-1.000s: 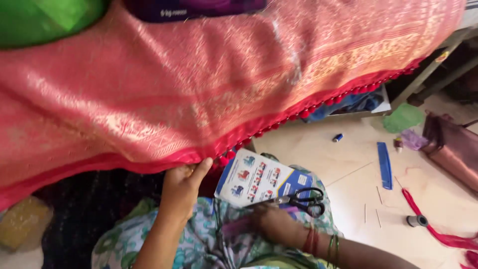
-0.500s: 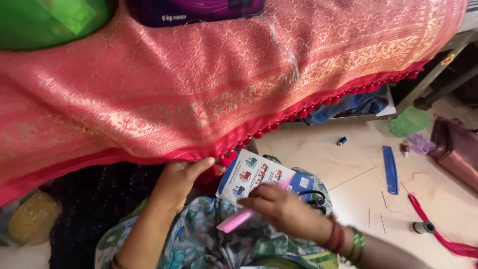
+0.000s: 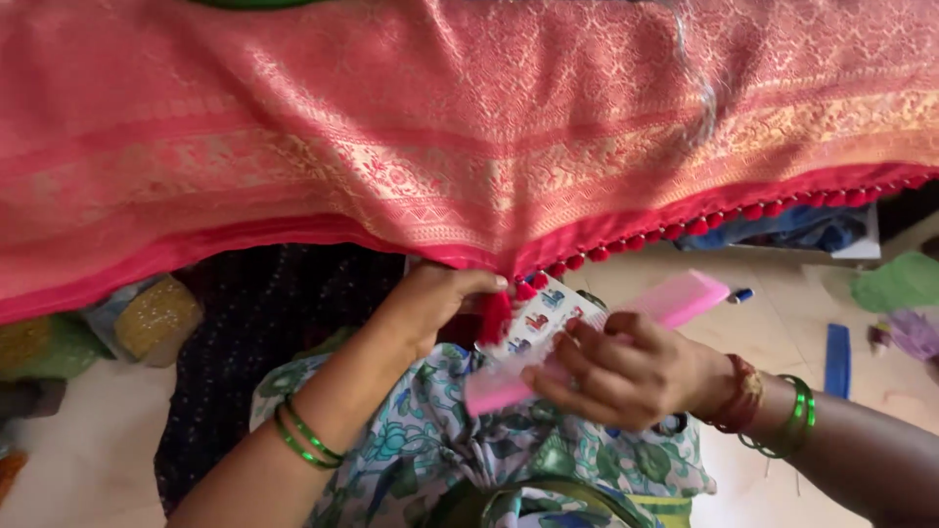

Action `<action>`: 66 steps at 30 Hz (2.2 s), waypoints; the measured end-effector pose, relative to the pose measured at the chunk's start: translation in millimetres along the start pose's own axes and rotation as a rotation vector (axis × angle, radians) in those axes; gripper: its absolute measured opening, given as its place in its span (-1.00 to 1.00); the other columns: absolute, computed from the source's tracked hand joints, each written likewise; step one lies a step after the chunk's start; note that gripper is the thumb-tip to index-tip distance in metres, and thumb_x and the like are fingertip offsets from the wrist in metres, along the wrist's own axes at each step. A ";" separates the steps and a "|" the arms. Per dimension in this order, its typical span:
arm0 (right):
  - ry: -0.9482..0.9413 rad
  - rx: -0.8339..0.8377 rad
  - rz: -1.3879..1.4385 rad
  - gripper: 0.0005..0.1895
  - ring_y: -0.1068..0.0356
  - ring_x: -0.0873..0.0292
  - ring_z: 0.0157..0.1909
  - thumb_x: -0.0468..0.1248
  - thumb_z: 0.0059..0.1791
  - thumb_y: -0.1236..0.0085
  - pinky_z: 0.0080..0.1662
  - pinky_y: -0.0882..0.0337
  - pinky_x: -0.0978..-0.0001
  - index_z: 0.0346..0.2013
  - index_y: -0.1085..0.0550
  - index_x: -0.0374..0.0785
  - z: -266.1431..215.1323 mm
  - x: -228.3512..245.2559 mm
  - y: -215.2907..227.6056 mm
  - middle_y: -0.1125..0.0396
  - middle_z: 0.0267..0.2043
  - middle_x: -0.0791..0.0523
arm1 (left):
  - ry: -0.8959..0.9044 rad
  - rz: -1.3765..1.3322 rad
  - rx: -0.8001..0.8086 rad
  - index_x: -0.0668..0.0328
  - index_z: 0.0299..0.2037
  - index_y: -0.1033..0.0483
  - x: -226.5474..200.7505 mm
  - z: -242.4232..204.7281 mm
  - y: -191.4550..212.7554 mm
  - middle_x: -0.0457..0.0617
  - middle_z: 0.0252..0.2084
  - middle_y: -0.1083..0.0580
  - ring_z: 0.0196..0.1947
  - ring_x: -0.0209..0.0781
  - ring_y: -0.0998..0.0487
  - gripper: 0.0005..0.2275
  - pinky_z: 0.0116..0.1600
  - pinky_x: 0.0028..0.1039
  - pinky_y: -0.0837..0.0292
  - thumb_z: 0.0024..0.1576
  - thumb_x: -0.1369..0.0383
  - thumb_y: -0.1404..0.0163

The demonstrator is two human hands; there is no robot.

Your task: Sewing a decorative pom-pom border onto the edge of a pink and gold fabric.

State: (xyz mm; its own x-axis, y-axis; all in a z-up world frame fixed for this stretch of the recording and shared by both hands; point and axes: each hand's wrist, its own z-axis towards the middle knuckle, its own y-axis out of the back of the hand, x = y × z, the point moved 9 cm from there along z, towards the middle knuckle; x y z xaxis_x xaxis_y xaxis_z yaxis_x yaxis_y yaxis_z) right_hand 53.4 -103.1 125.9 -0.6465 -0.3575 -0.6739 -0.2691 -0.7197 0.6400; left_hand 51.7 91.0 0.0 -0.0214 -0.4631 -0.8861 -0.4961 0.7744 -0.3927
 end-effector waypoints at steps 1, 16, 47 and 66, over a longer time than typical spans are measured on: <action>-0.005 -0.019 -0.052 -0.61 -0.42 0.24 -0.10 -0.27 0.01 -0.22 -0.20 -0.31 0.38 0.15 -0.53 -0.09 5.2 -4.1 8.4 -0.39 -0.16 0.17 | -0.009 0.014 0.012 0.32 -0.14 -0.56 2.5 0.9 -0.3 0.06 -0.28 -0.61 -0.30 -0.10 -0.66 -0.78 -0.17 -0.31 -0.61 -0.02 0.50 -0.13; -0.119 0.038 -0.052 -0.60 -0.41 0.25 -0.11 -0.22 0.01 -0.22 -0.14 -0.38 0.25 0.15 -0.51 -0.09 -14.4 -18.1 -15.5 -0.36 -0.18 0.21 | -0.119 0.122 0.004 0.36 -0.23 -0.60 7.4 8.6 6.7 0.07 -0.31 -0.61 -0.35 -0.16 -0.65 -0.85 -0.21 -0.34 -0.60 0.03 0.48 -0.13; -0.152 0.058 0.040 -0.56 -0.37 0.20 -0.06 -0.21 0.01 -0.22 0.02 -0.47 0.07 0.19 -0.44 -0.02 -18.0 -26.3 -36.4 -0.31 -0.13 0.18 | -0.183 0.139 -0.066 0.35 -0.20 -0.58 -4.2 11.0 3.9 -0.01 -0.30 -0.60 -0.35 -0.24 -0.64 -0.85 -0.27 -0.41 -0.55 0.03 0.54 -0.10; -1.032 0.725 0.848 -0.50 -0.41 -0.09 0.03 -0.30 -0.10 -0.12 0.07 -0.39 0.14 0.16 -0.44 -0.16 -258.0 71.7 -211.5 -0.41 0.00 -0.02 | -0.506 0.306 -0.054 0.40 -0.20 -0.58 -7.0 -1.7 -0.9 -0.02 -0.24 -0.58 -0.22 -0.31 -0.58 -0.87 -0.05 -0.43 -0.49 0.13 0.46 -0.10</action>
State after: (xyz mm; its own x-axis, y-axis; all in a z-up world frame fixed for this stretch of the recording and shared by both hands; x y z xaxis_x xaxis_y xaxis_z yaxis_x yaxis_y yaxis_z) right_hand 248.2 -130.1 -152.9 -0.9041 0.2792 0.3235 0.3441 0.0271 0.9385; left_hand 50.8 92.8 7.0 0.2399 0.0511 -0.9695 -0.5762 0.8112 -0.0998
